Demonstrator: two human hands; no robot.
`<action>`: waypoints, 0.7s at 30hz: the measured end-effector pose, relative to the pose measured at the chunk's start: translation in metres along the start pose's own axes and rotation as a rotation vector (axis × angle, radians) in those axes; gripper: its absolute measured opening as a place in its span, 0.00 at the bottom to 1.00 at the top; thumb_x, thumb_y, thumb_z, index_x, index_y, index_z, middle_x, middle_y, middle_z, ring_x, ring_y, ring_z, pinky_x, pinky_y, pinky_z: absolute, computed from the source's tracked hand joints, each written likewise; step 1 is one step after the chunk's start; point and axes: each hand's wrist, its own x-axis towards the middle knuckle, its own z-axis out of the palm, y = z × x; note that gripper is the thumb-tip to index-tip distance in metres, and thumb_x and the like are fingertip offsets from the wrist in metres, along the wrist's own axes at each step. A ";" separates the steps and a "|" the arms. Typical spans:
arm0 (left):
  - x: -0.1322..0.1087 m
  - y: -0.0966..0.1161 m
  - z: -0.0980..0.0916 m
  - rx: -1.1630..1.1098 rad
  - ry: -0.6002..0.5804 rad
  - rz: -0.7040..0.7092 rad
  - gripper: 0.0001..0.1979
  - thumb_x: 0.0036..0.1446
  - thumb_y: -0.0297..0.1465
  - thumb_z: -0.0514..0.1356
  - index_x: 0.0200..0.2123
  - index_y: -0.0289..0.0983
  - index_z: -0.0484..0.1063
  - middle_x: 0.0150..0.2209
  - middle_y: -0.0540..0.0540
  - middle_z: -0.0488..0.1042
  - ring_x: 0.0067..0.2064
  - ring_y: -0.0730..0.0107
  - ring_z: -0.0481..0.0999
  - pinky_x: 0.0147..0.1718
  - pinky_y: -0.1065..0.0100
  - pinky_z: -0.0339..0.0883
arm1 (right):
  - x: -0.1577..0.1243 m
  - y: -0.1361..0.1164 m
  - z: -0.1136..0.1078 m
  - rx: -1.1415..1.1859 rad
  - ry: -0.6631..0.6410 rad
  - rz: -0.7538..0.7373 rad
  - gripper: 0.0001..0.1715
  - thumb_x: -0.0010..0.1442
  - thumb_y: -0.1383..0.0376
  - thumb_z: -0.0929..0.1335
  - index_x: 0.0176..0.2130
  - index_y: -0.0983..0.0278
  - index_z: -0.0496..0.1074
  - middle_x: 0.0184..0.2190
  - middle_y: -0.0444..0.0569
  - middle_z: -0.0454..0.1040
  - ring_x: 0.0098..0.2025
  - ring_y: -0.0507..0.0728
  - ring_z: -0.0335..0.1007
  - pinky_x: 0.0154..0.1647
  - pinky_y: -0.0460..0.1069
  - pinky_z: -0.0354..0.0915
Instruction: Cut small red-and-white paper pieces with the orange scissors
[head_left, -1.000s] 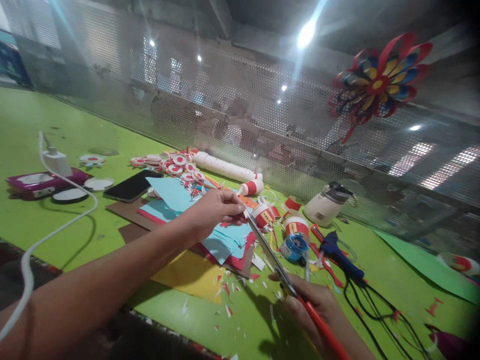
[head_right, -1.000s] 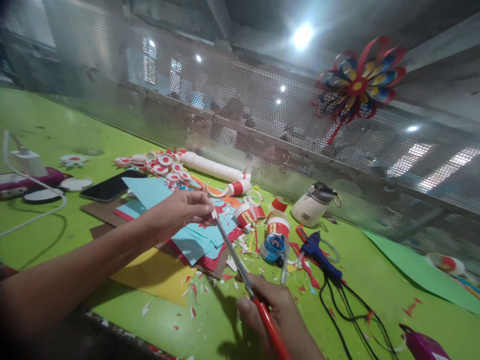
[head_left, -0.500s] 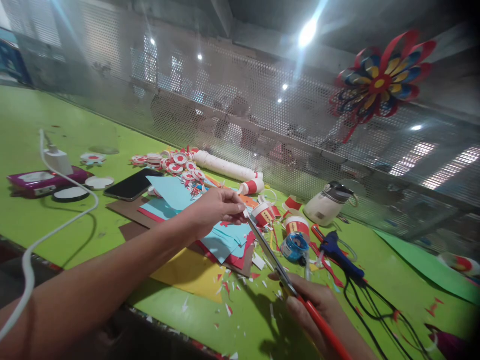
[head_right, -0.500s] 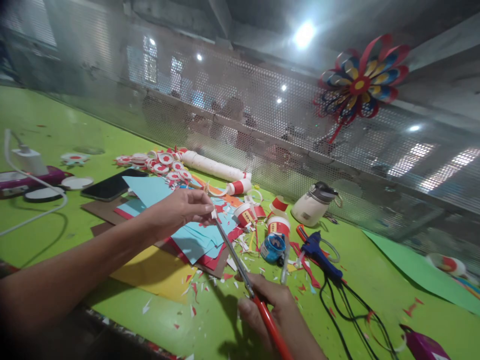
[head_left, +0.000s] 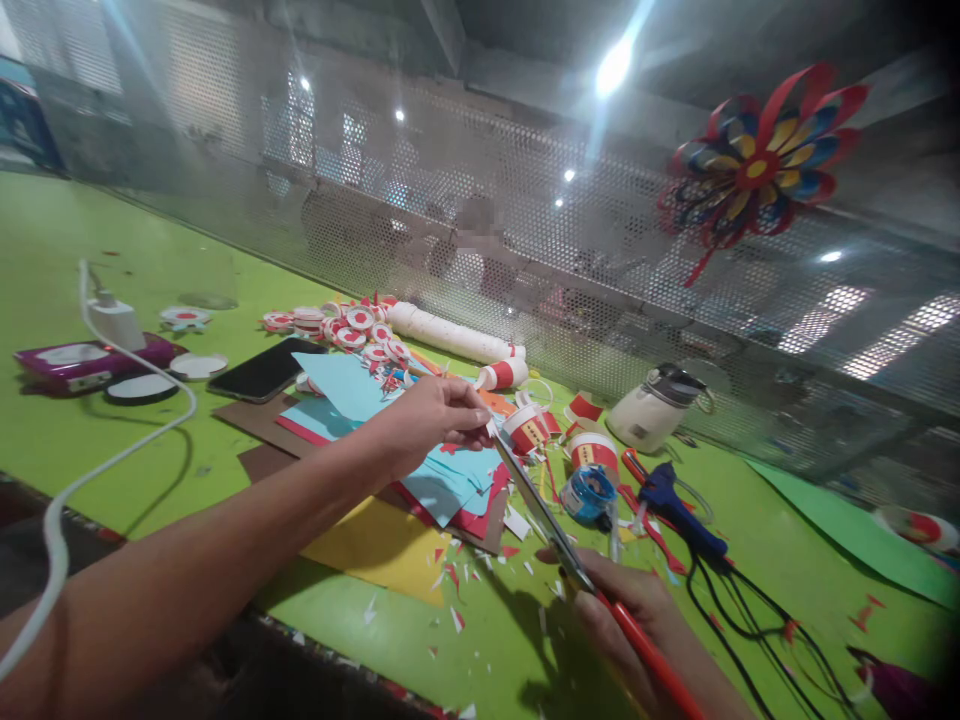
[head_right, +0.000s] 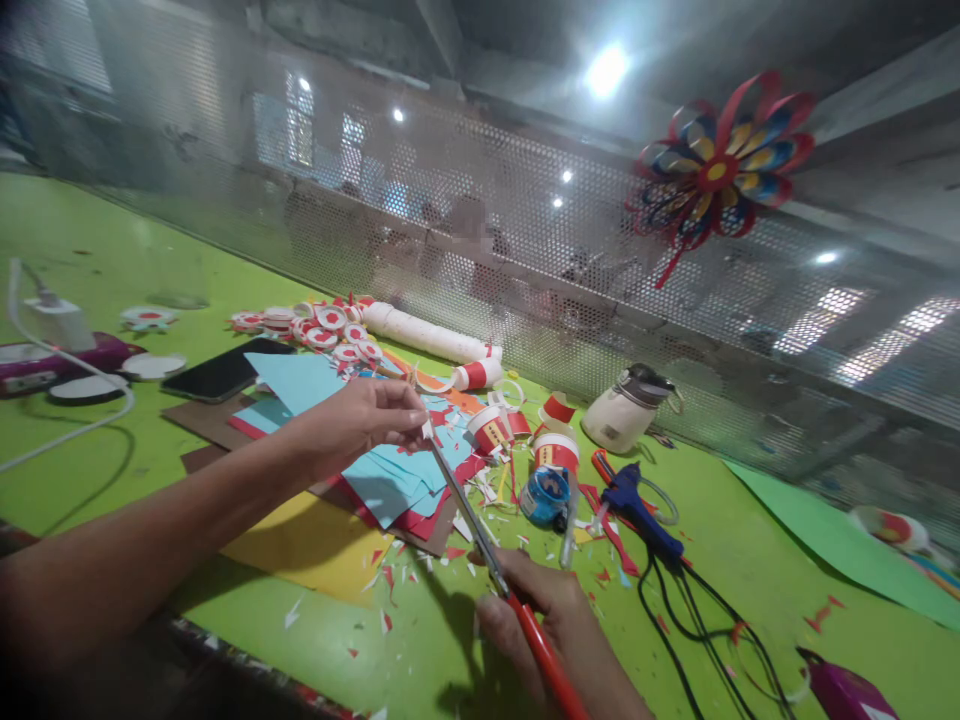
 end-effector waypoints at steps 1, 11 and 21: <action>0.000 0.000 0.000 0.003 -0.001 0.000 0.05 0.44 0.27 0.61 0.22 0.32 0.67 0.21 0.47 0.71 0.25 0.74 0.70 0.28 0.68 0.62 | 0.000 0.000 0.000 0.002 -0.007 0.000 0.23 0.58 0.54 0.59 0.39 0.69 0.71 0.19 0.39 0.51 0.19 0.49 0.47 0.20 0.45 0.46; 0.001 -0.003 -0.001 -0.002 0.004 0.004 0.05 0.44 0.26 0.62 0.22 0.31 0.67 0.21 0.48 0.71 0.24 0.74 0.70 0.27 0.70 0.61 | 0.000 0.004 -0.004 -0.037 -0.078 0.021 0.23 0.57 0.53 0.60 0.41 0.67 0.72 0.19 0.40 0.52 0.19 0.51 0.50 0.20 0.44 0.49; 0.001 -0.002 0.000 -0.031 0.006 0.009 0.05 0.43 0.26 0.62 0.22 0.31 0.67 0.20 0.47 0.71 0.24 0.74 0.70 0.26 0.69 0.61 | -0.001 0.002 -0.004 -0.088 -0.066 0.004 0.21 0.58 0.56 0.60 0.41 0.67 0.72 0.19 0.40 0.55 0.20 0.51 0.52 0.21 0.44 0.51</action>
